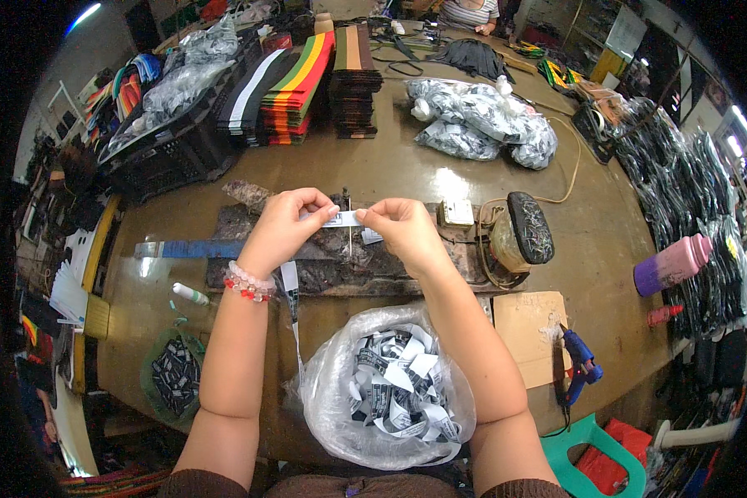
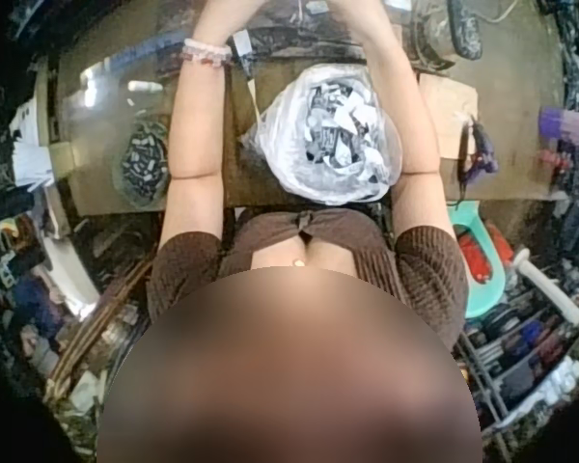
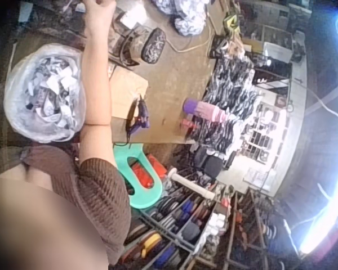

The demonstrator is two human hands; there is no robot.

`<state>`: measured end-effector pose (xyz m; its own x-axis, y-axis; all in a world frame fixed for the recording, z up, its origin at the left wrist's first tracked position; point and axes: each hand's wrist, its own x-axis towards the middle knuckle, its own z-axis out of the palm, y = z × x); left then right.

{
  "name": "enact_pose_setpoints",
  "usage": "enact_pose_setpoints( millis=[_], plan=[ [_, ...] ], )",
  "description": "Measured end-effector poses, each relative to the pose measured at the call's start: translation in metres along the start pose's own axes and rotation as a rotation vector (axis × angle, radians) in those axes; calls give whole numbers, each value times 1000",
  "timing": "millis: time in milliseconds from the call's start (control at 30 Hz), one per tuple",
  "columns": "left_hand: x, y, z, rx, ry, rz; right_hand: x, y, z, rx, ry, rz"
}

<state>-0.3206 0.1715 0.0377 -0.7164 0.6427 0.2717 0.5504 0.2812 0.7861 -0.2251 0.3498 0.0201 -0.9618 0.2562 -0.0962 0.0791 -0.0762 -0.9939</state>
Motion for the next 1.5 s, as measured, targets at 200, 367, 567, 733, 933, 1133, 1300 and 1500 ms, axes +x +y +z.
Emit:
enact_pose_setpoints(
  millis=[200, 367, 567, 733, 933, 1133, 1300, 1500],
  plan=[
    [0, -2, -2, 56, -10, -1, 2, 2, -2, -43, -7, 15],
    [-1, 11, -6, -129, -26, -44, -5, -15, -5, 341, -52, 101],
    [-4, 22, 2, -250, -51, 12, -17, -26, 3, -113, -63, -61],
    [-2, 11, -15, -152, -75, -75, -11, -32, -25, -146, 12, -14],
    [0, -1, -10, -35, 4, -51, -6, -26, -34, -291, 46, 20],
    [1, -4, -9, -4, 10, -21, -8, -28, -31, -319, 53, 23],
    [0, -6, -10, 39, -46, -58, 0, -12, -33, -493, 72, -62],
    [4, -8, -13, -170, -61, -112, 3, 2, -24, -1010, 369, -267]
  ],
)
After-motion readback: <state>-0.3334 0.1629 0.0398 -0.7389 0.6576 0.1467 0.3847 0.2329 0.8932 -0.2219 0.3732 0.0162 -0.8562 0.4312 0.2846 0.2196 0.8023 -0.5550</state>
